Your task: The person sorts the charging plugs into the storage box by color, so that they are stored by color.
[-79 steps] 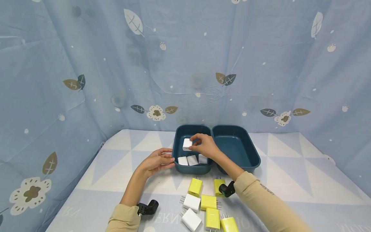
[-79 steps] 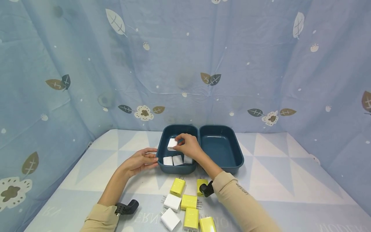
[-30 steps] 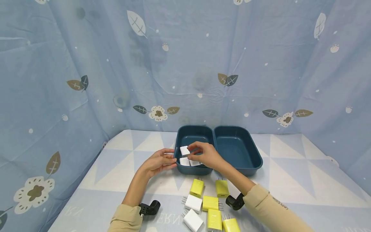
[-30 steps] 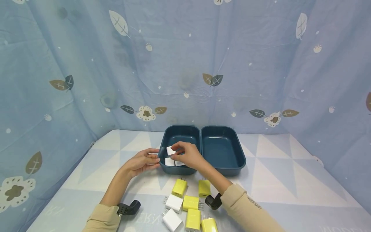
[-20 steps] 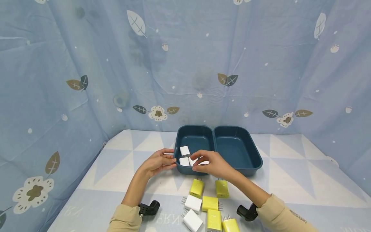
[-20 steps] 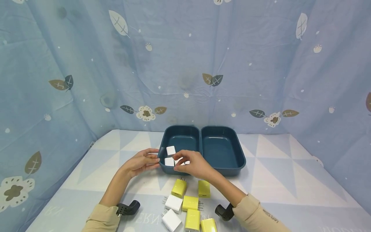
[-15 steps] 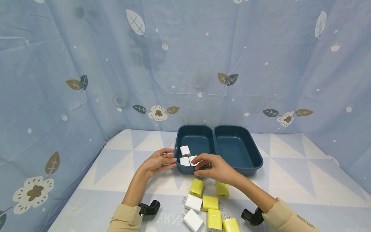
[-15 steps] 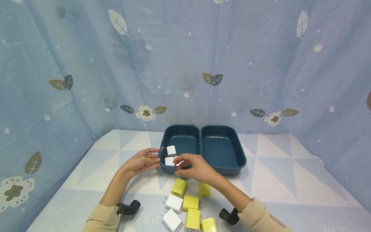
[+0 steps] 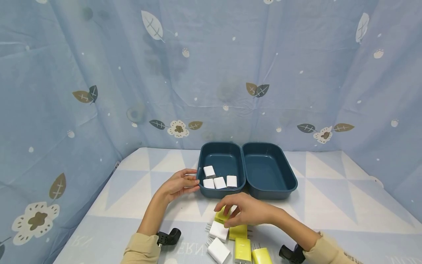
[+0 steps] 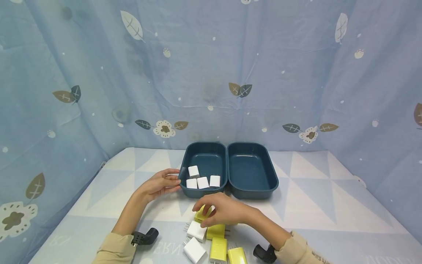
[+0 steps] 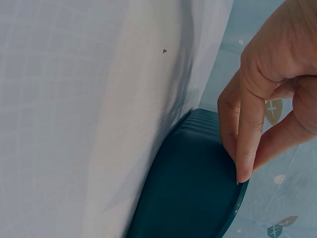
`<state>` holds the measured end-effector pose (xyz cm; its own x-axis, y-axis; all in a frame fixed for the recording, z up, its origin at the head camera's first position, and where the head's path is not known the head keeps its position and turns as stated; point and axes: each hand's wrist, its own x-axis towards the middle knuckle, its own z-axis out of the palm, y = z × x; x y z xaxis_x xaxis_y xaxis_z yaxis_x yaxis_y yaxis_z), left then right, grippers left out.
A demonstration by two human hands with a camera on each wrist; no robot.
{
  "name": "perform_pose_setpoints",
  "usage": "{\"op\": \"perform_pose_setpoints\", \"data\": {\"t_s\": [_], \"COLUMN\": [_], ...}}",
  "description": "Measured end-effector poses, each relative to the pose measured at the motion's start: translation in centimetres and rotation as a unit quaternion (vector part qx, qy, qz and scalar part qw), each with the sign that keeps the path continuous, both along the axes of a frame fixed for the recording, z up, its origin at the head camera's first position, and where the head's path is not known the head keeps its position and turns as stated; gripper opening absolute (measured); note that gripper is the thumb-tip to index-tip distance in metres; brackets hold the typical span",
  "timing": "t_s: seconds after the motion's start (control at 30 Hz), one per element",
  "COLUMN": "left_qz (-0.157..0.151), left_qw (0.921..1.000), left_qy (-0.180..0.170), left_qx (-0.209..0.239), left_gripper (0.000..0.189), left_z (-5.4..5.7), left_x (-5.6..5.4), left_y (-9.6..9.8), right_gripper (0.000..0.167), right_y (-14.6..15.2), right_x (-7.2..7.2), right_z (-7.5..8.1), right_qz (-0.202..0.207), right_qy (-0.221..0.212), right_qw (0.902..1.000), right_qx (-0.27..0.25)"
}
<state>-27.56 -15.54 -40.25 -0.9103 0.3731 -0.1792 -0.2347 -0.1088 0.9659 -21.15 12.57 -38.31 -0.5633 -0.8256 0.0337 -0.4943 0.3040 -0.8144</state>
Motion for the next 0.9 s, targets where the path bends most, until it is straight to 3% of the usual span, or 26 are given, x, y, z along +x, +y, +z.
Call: {"op": "perform_pose_setpoints", "data": {"t_s": [0.17,0.43,0.7,0.9], "left_qz": [0.001,-0.001,0.002,0.003], "left_qw": [1.0,1.0,1.0,1.0], "left_qy": [0.0,0.001,0.001,0.001], "left_qx": [-0.001,-0.003,-0.002,-0.002], "left_gripper": [0.055,0.055,0.054,0.055], "left_z": [-0.1,-0.1,-0.1,-0.2], "left_x": [0.0,-0.1,0.0,0.0], "left_y": [0.0,0.0,0.0,0.0], "right_gripper": [0.04,0.045,0.051,0.055], "right_y": [-0.3,-1.3,-1.9,-1.9], "right_x": [0.4,1.1,1.3,1.4], "right_z": [-0.3,0.1,-0.3,-1.0], "right_qz": [0.03,0.054,0.094,0.099], "right_qy": [0.007,0.053,0.138,0.193], "right_qw": [0.9991,0.9939,0.9809,0.9712], "right_qx": [0.029,0.08,0.099,0.099]}}
